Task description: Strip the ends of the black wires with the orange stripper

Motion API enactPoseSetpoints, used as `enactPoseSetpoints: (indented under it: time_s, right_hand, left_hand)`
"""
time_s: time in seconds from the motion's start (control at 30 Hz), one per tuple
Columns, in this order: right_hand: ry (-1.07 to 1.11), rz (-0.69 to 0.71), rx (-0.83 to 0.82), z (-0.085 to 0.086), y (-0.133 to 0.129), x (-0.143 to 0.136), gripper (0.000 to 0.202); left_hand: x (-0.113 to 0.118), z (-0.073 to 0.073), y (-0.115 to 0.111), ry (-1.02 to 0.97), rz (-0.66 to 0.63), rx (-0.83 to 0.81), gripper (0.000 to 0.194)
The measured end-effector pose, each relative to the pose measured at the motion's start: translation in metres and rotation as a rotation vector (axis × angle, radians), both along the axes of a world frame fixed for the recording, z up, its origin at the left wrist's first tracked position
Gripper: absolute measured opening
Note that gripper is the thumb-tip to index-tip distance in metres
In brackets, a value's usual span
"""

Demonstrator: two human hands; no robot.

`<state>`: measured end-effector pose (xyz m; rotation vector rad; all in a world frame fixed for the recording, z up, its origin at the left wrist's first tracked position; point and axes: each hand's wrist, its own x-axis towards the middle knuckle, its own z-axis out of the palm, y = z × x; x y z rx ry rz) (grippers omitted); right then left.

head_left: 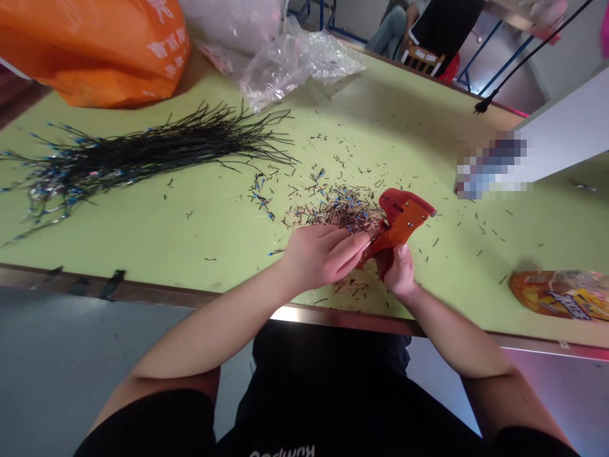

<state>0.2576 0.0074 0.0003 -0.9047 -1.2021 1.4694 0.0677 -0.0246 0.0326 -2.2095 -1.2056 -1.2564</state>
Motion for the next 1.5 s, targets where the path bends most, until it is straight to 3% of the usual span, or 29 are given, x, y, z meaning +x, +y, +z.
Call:
enactPoseSetpoints:
  time_s: [0.43,0.57,0.7,0.83,1.07,1.27,1.5]
  right_hand:
    - [-0.067,0.066,-0.027,-0.01,0.001,0.004,0.056]
    - [-0.046,0.128,-0.04,-0.003,0.003,0.003,0.057]
    - [0.058,0.335,-0.144,0.014,0.017,0.008,0.065]
    - [0.094,0.561,-0.316,0.021,0.032,0.022,0.08]
    - [0.162,0.848,-0.391,0.016,0.031,0.029,0.091]
    - [0.196,0.872,-0.387,0.022,0.03,0.028,0.082]
    - [0.161,0.814,-0.362,0.018,0.024,0.027,0.076]
  left_hand:
    - [-0.001,0.007,-0.002,-0.026,-0.039,-0.02,0.01]
    - [0.0,0.006,-0.001,-0.065,-0.059,-0.03,0.009]
    - [-0.007,0.005,0.002,-0.274,-0.098,-0.126,0.01]
    - [-0.015,0.004,0.007,-0.523,-0.02,-0.278,0.025]
    - [-0.015,-0.01,0.015,-0.484,-0.019,-0.351,0.034]
    - [-0.017,-0.017,0.019,-0.415,-0.001,-0.381,0.029]
    - [-0.018,-0.019,0.02,-0.379,0.007,-0.354,0.029]
